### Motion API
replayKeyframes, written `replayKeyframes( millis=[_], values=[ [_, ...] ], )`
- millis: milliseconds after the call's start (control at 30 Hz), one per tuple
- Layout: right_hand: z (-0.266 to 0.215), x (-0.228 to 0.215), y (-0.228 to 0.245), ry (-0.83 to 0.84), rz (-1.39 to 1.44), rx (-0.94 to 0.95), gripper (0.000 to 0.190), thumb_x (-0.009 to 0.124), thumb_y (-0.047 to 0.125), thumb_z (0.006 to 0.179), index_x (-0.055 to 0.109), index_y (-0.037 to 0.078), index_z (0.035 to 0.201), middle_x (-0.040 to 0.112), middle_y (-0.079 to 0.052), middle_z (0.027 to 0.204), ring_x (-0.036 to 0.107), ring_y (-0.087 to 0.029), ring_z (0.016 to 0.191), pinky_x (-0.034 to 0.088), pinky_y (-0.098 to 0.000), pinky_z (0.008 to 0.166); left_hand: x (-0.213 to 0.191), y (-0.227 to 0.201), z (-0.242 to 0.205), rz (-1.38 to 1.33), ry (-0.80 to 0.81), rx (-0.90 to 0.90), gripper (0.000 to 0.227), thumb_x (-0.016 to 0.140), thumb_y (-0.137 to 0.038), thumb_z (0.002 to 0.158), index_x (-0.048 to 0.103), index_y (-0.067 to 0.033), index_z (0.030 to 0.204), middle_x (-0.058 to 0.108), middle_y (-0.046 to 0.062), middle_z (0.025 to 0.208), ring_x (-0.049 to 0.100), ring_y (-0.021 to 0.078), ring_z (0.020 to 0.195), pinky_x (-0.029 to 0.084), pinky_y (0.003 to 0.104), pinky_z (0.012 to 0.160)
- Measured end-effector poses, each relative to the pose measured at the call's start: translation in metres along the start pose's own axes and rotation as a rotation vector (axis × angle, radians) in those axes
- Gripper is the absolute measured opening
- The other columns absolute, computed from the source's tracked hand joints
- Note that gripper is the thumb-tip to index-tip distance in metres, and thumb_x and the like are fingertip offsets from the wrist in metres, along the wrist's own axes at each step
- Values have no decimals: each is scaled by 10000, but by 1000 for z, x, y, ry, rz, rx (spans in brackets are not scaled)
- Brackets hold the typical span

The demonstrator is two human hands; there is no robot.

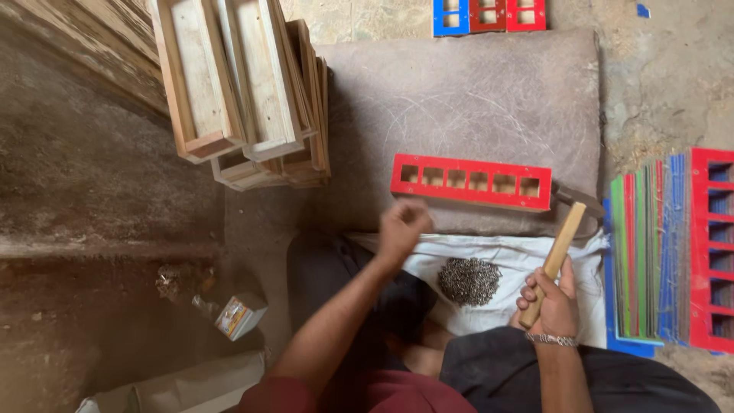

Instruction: The person sits on the floor and assembles small wooden frames by placing nails into pre-drilled holes and hammering them in using a hammer. The person works with multiple frames, using colorful plastic jigs to hold the pieces in place during assembly.

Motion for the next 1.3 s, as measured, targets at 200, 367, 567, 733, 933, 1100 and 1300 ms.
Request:
replayKeyframes(
  millis=[200, 367, 567, 733, 933, 1100, 1300],
  values=[
    [-6, 9, 6, 17, 29, 10, 632, 511, 67, 1010, 342, 238, 1594, 518, -25, 845, 497, -103, 640, 440, -266, 528, -24, -76, 84, 340, -183, 195, 167, 771, -100, 897, 791, -23, 1044, 796, 95, 959, 736, 131, 851, 588, 277, 778],
    [-3, 10, 5, 27, 37, 26, 546, 513, 93, 1026, 380, 220, 1540, 529, -33, 887, 508, -118, 666, 455, -278, 559, -15, -83, 107, 628, -84, 419, 171, 728, -79, 900, 786, -99, 1060, 762, 89, 1008, 749, 218, 918, 594, 320, 835],
    [1, 9, 3, 27, 85, 79, 434, 503, 148, 1068, 423, 203, 1490, 533, -47, 961, 512, -130, 721, 465, -287, 601, -7, -80, 109, 782, -8, 422, 146, 744, -96, 874, 772, -124, 1015, 713, 56, 937, 711, 245, 874, 580, 356, 782],
    [8, 10, 10, -22, 49, 85, 524, 490, 156, 1051, 365, 235, 1553, 561, -51, 1010, 508, -107, 716, 444, -266, 577, -2, -89, 108, 851, -3, 478, 112, 751, -116, 889, 770, -145, 996, 698, 34, 965, 691, 233, 934, 563, 363, 802],
    [-9, 17, 14, -163, -248, -144, 816, 533, -8, 986, 225, 173, 1720, 535, -54, 860, 469, -104, 578, 409, -272, 461, -1, -96, 104, 864, 45, 483, 163, 728, -92, 887, 781, -136, 1035, 691, 39, 984, 686, 233, 968, 564, 371, 839],
    [-43, 30, 6, -207, -496, -364, 870, 571, -17, 970, 150, 77, 1725, 552, -137, 745, 533, -153, 511, 454, -326, 423, -5, -98, 96, 800, 44, 467, 171, 744, -116, 884, 786, -131, 1050, 688, 45, 986, 683, 226, 941, 568, 360, 802],
    [-75, 103, 15, 80, -1356, -1035, 676, 685, 76, 891, 405, -38, 1496, 625, -350, 1296, 659, -410, 1138, 543, -408, 897, -5, -98, 100, 764, 2, 537, 104, 785, -160, 876, 786, -146, 978, 710, 29, 965, 687, 230, 930, 564, 361, 794]
  ],
)
Point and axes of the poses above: each hand's wrist, its own z-axis towards the middle knuckle, its own x-axis out of the palm, y = z × x, the point moved 6 cm from there along z, towards the middle knuckle
